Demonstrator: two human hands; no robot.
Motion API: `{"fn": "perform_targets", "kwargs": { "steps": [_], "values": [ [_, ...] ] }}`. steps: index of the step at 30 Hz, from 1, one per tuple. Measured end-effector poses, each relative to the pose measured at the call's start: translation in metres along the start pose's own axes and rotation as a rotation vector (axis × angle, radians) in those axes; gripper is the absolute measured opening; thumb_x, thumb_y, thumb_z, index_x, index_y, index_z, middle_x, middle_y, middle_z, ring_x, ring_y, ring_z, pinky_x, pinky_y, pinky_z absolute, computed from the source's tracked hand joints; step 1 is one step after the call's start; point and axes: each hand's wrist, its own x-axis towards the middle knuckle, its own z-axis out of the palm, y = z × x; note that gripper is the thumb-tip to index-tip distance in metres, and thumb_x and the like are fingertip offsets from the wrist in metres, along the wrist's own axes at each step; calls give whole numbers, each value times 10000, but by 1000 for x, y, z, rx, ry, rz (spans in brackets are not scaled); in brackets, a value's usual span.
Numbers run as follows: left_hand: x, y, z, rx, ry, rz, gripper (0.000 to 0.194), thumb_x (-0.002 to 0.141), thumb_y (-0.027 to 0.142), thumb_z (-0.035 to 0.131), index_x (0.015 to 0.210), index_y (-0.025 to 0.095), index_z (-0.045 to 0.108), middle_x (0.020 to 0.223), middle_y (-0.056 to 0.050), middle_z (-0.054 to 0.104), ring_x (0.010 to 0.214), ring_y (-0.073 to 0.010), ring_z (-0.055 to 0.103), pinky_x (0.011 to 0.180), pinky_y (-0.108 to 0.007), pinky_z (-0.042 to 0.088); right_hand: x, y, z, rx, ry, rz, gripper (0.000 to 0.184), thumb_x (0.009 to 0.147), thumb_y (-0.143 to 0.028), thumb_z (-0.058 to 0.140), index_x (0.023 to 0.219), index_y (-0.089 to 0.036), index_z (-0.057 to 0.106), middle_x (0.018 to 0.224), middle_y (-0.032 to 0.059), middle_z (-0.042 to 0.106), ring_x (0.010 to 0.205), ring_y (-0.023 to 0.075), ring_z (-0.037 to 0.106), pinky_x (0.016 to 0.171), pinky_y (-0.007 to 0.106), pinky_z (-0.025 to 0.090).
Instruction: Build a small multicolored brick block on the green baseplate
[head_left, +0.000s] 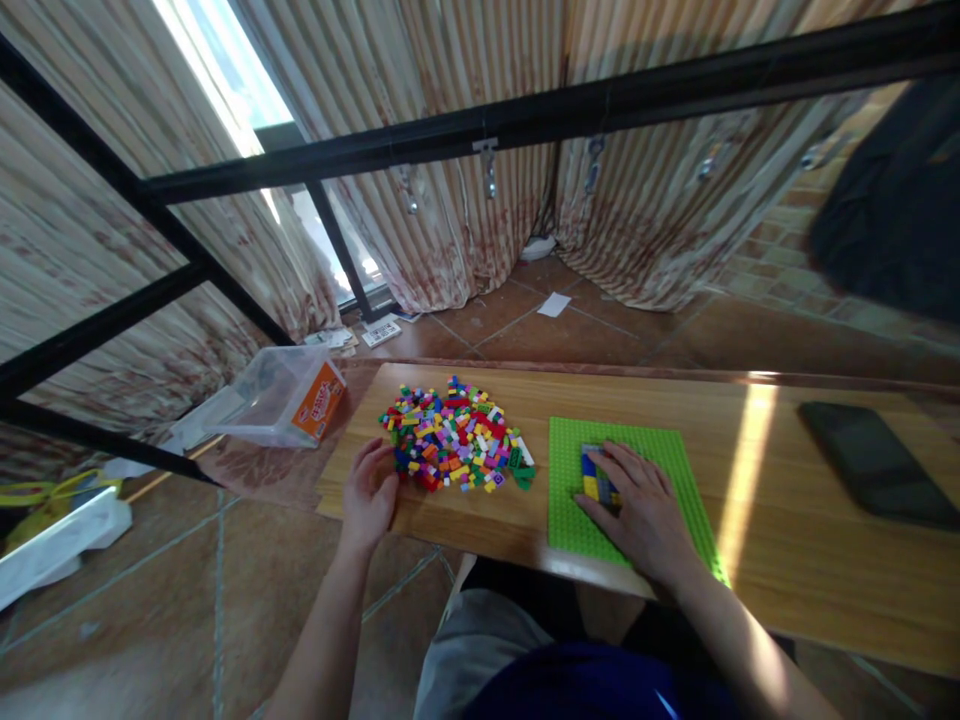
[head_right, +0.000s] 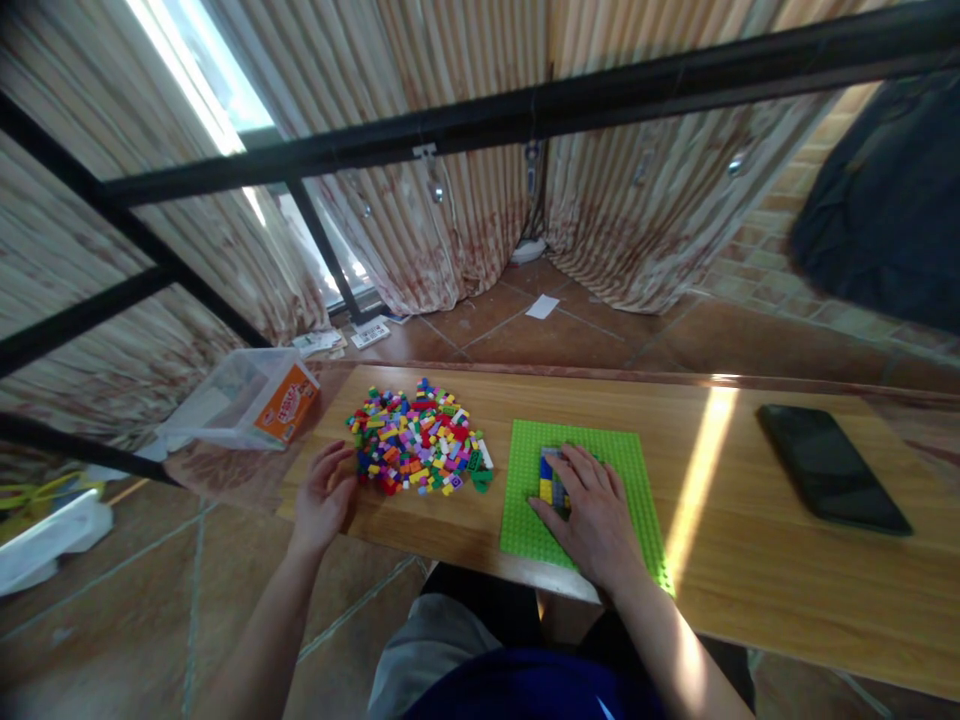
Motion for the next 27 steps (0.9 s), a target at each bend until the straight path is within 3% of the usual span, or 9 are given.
{"fn": "perform_targets", "kwargs": {
  "steps": [5, 11, 15, 21, 27],
  "values": [
    [-13, 17, 1, 197, -93, 97, 317, 781, 328, 611, 1078, 223, 651, 1291, -89, 550, 1236, -247, 512, 1095, -427, 395, 0, 0, 0, 4, 0, 4, 565, 885, -541, 514, 1349, -220, 494, 1384, 125, 518, 1298, 308, 439, 1048, 521, 328],
    [-9, 20, 16, 295, -82, 105, 246, 826, 342, 584, 1014, 219, 684, 1093, -78, 643, 1058, -233, 607, 975, -393, 488, 0, 0, 0, 1, 0, 6, 562, 881, -536, 522, 1344, -219, 504, 1384, 125, 520, 1297, 309, 440, 1046, 516, 330],
    [-7, 23, 23, 241, -140, 125, 220, 856, 318, 545, 978, 204, 687, 1003, -69, 669, 962, -216, 638, 883, -368, 529, 0, 0, 0, -1, 7, 7, 562, 882, -534, 523, 1338, -206, 510, 1383, 133, 520, 1294, 311, 443, 1042, 514, 331],
    [-9, 33, 39, 117, -106, 141, 214, 844, 261, 566, 1025, 199, 662, 1022, -65, 663, 891, -191, 648, 831, -355, 554, -1, 0, 0, 1, 2, 12, 565, 882, -535, 521, 1347, -214, 503, 1372, 134, 528, 1293, 313, 444, 1043, 516, 324],
    [-11, 41, 49, -29, -148, 200, 310, 876, 215, 519, 1176, 208, 599, 1179, -86, 623, 959, -176, 645, 853, -347, 554, -1, 1, 1, -11, 6, 6, 569, 886, -547, 513, 1339, -203, 503, 1387, 131, 517, 1303, 304, 432, 1051, 504, 320]
  ]
}}
